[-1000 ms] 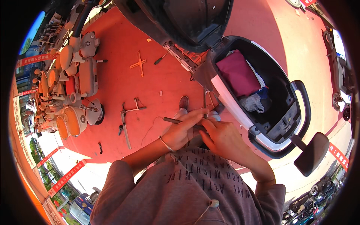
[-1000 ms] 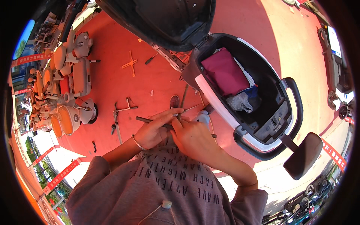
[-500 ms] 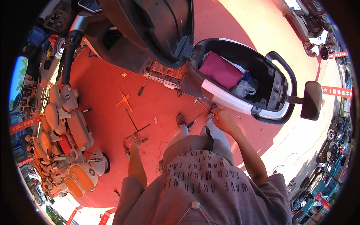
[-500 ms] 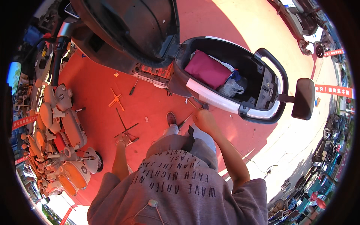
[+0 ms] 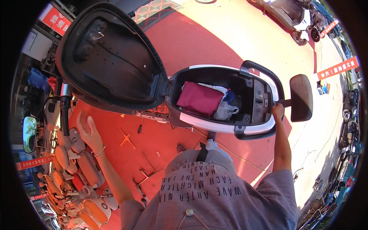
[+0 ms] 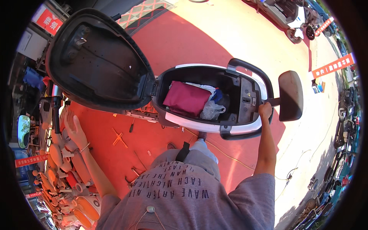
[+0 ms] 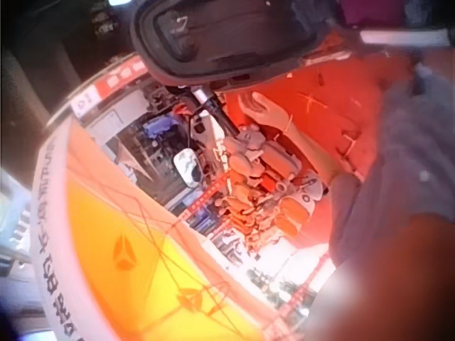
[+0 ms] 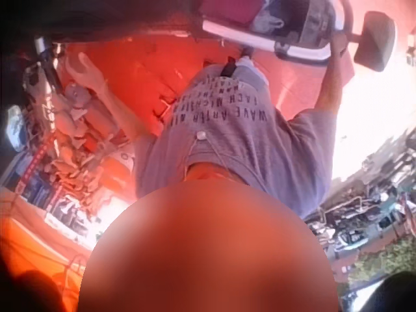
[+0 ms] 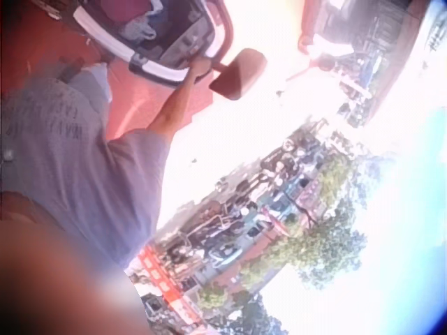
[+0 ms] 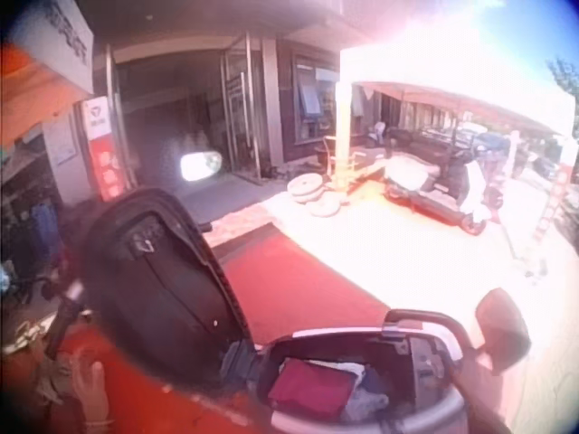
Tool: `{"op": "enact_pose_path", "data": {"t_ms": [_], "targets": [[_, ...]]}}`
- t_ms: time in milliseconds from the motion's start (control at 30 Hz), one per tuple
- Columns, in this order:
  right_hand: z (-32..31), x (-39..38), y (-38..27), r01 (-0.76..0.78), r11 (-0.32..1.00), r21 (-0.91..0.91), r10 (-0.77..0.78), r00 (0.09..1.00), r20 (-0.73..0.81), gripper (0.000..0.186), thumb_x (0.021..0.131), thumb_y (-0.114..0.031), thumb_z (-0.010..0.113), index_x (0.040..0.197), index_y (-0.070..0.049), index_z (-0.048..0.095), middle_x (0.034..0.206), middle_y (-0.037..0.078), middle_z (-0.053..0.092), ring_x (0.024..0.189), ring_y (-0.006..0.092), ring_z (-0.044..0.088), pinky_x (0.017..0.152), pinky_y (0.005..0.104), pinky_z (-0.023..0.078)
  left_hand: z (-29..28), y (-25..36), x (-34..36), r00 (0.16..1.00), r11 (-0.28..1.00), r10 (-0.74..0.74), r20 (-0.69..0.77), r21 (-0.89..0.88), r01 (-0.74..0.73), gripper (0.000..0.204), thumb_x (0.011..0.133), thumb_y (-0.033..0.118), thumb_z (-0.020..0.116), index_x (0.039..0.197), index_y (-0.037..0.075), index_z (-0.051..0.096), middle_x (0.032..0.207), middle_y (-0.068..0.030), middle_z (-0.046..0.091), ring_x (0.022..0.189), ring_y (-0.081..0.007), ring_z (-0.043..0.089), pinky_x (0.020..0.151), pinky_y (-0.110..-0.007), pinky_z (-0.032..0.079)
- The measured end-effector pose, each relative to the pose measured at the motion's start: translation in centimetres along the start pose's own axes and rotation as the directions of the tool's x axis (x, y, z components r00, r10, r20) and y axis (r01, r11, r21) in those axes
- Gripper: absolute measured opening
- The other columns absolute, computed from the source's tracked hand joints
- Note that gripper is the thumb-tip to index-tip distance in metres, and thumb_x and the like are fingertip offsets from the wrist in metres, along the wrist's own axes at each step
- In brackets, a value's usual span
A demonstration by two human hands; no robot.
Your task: The person uses a screwdriver to remove screws from the storage compartment of a white electric scooter. They then lift the seat off the frame to expose the internal battery and wiring components.
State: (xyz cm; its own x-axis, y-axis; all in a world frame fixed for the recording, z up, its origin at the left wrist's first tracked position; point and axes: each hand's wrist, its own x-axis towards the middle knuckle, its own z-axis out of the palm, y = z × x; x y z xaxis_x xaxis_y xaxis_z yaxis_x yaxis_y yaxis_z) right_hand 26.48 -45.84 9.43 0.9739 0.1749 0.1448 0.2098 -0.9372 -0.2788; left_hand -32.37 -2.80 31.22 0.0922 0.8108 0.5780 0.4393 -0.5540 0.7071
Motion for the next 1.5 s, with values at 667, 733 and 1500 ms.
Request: {"op": "enact_pose_path", "data": {"t_ms": [667, 733, 1500], "targets": [[3.5, 0.1, -1.7, -0.340, 0.922, 0.183, 0.338, 0.940, 0.044, 0.032, 0.060, -0.015, 0.058, 0.079, 0.012, 0.057, 0.081, 0.029, 0.059, 0.081, 0.0427, 0.058, 0.075, 0.0445, 0.045, 3.7, 5.4, 22.0, 0.985, 0.986, -0.004, 0.175, 0.162, -0.025, 0.069, 0.072, 0.038, 0.069, 0.128, 0.008, 0.042, 0.112, -0.0108, 0.054, 0.099, -0.0192, 0.054, 0.085, -0.029, 0.043], [2.5, 0.5, -2.5, -0.401, 0.888, 0.226, 0.381, 0.915, 0.131, 0.031, 0.060, -0.014, 0.058, 0.076, 0.013, 0.058, 0.076, 0.030, 0.059, 0.077, 0.0420, 0.060, 0.073, 0.0438, 0.047, 3.9, 6.2, 21.2, 0.980, 0.989, 0.023, 0.198, 0.137, -0.050, 0.066, 0.074, 0.034, 0.068, 0.129, 0.009, 0.041, 0.114, -0.0102, 0.053, 0.100, -0.0186, 0.053, 0.086, -0.029, 0.042], [3.4, 3.5, -0.5, -0.547, 0.763, 0.345, 0.448, 0.832, 0.327, 0.032, 0.055, -0.010, 0.065, 0.074, 0.015, 0.058, 0.075, 0.024, 0.062, 0.072, 0.0337, 0.063, 0.061, 0.0384, 0.048, 5.9, 7.4, 19.5, 0.996, 0.995, 0.071, 0.045, -0.079, -0.067, 0.052, 0.083, 0.019, 0.058, 0.131, 0.008, 0.040, 0.133, -0.0097, 0.039, 0.121, -0.0239, 0.038, 0.101, -0.034, 0.030]]}}
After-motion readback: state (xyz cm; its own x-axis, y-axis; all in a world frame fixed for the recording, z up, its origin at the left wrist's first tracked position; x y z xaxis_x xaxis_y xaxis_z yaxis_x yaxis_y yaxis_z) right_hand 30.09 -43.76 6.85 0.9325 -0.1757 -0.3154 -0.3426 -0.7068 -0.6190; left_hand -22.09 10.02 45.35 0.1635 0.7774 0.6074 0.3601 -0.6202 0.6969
